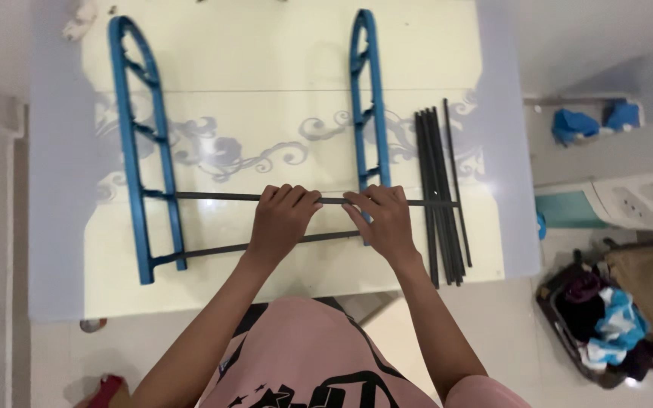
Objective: The person assembles a blue plastic rack by inserting black rods into slots on two side frames. They align the frames, insert rods one by one, and adjust the structure to form a stable rack.
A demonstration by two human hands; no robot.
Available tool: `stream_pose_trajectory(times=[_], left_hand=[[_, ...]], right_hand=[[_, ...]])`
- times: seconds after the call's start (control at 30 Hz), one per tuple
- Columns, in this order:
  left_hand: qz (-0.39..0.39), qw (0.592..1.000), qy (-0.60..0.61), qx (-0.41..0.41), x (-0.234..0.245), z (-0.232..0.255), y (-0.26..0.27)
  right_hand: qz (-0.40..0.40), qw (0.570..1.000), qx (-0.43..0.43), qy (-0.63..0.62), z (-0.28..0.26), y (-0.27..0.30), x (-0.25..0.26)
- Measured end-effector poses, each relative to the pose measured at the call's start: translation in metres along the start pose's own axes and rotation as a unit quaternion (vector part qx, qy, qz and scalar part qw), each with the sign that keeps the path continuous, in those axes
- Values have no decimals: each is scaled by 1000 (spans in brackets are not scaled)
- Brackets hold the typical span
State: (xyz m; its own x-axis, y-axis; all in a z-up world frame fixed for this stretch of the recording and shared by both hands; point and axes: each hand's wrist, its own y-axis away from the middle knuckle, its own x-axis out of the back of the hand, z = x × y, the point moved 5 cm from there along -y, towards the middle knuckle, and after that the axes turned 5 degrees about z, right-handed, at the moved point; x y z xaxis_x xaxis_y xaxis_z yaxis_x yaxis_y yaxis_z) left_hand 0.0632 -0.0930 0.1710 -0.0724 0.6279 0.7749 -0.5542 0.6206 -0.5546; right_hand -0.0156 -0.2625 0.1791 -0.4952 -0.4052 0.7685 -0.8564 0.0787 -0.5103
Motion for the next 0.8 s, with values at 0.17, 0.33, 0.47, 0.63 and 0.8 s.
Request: stream_pose_trajectory(times=[0.17, 0.33, 0.47, 0.63, 0.8], left_hand=[[1, 997, -24, 67, 30, -40, 28], [14, 991, -63, 117, 60, -78, 64], [17, 983, -68, 172, 82, -100, 87], [39, 977, -65, 198, 106, -110, 110], [62, 961, -38, 268, 130, -120, 145]], right_hand=[[-28, 999, 21, -14, -19, -16, -25], [-53, 997, 47, -41, -39, -30, -47], [-75, 993, 69, -57, -66, -43, -73], [-113, 983, 109, -96, -116, -52, -110], [-142, 972, 138, -127, -152, -53, -140]])
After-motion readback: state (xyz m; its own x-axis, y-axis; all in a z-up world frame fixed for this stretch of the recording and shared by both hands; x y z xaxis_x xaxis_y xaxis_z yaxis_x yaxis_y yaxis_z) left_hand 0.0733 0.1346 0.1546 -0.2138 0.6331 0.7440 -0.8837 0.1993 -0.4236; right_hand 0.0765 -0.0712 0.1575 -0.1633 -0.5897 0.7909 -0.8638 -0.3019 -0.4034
